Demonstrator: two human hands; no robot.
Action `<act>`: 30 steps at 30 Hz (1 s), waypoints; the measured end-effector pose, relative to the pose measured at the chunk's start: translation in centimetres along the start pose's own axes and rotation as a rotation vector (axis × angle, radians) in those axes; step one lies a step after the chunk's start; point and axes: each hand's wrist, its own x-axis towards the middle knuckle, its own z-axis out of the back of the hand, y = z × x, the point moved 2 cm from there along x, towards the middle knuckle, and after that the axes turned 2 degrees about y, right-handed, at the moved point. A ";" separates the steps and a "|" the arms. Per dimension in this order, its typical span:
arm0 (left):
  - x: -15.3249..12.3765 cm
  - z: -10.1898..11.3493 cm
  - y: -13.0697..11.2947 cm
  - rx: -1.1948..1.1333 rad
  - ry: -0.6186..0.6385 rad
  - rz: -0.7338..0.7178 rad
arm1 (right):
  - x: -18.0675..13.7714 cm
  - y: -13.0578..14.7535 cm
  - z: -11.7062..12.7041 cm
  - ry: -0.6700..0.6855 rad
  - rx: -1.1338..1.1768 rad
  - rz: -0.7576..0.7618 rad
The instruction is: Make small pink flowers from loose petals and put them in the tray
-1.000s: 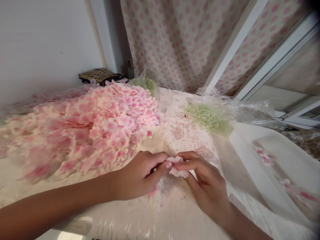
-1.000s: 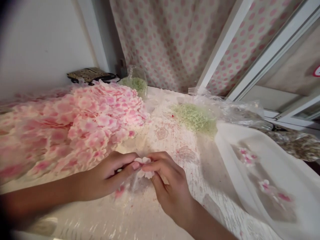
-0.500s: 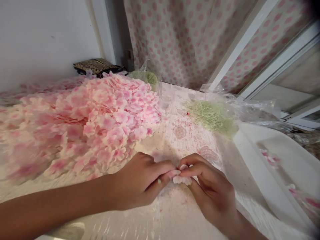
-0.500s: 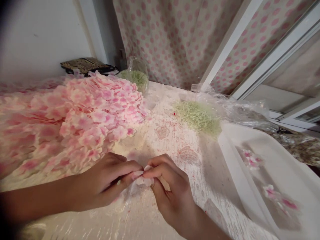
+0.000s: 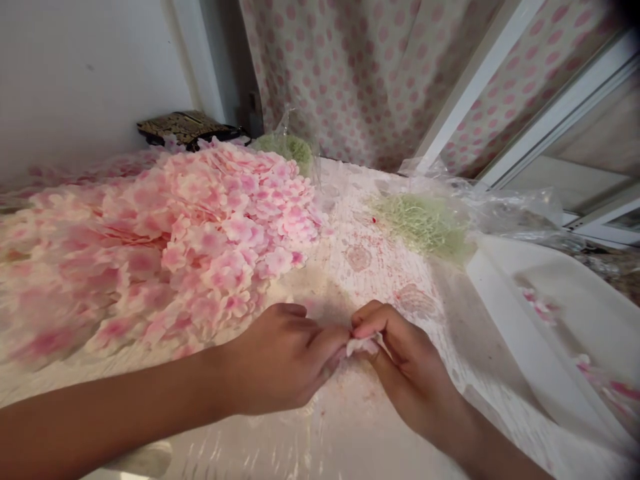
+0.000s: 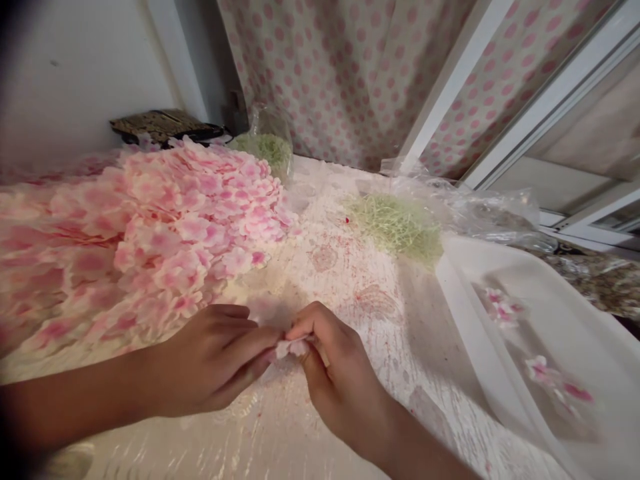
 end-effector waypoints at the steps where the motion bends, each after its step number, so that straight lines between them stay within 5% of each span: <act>1: 0.0 0.1 0.2 -0.099 0.036 0.069 | 0.1 0.0 0.3 -0.036 -0.018 -0.006; 5: 0.3 0.7 0.8 -0.504 0.180 0.285 | 0.7 0.2 1.5 -0.155 -0.084 -0.101; 8: 0.4 1.2 1.0 -0.601 0.158 0.308 | 1.1 0.4 1.9 -0.162 -0.018 -0.187; 12: 0.5 1.2 1.1 -0.586 0.092 0.247 | 1.1 0.2 1.8 -0.116 0.128 -0.182; 20: 0.4 0.9 0.7 -0.386 0.077 0.082 | 1.2 0.8 1.6 0.043 0.241 0.113; 30: 0.2 0.7 0.8 -0.403 0.086 -0.024 | 1.1 0.8 1.3 0.105 0.376 0.052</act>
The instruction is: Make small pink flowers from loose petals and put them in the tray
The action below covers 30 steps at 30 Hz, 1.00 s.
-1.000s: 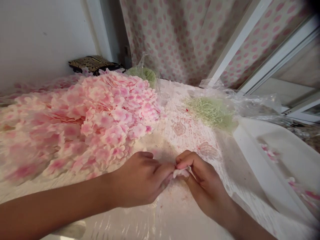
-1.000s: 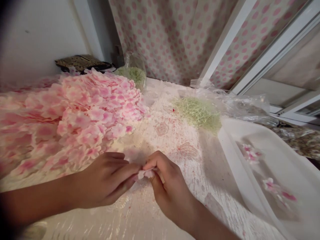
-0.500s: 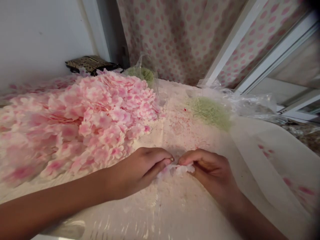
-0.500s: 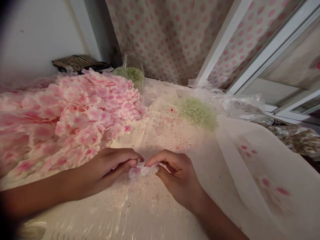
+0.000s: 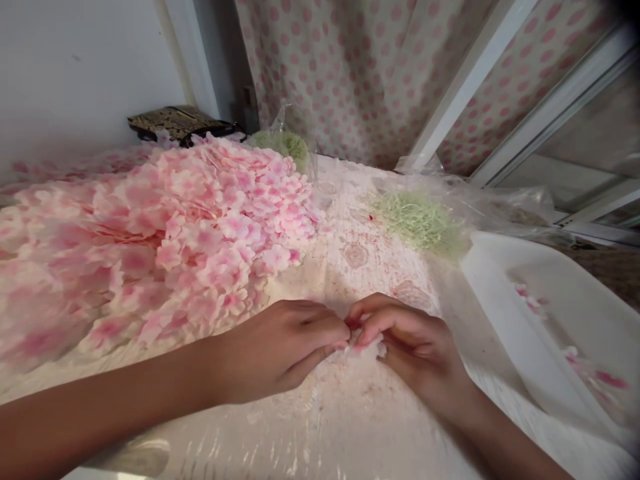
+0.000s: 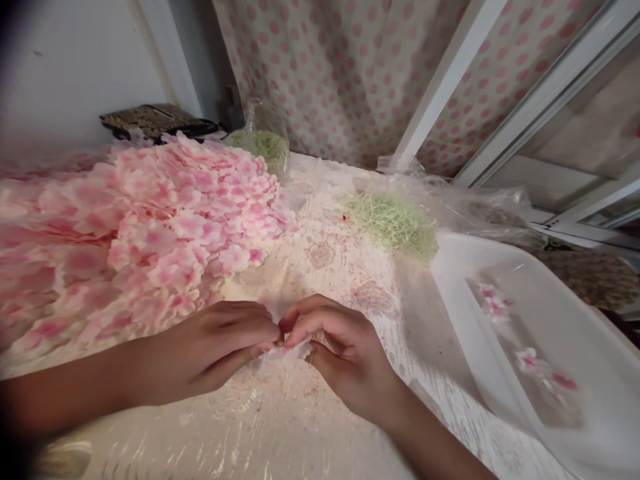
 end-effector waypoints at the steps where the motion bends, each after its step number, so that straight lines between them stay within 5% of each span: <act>1: 0.0 0.0 0.0 -0.007 0.000 -0.001 | 0.0 0.0 0.0 0.002 0.004 -0.007; 30: 0.1 -0.1 0.0 0.138 0.111 -0.067 | 0.0 -0.3 -0.6 0.041 -0.107 -0.023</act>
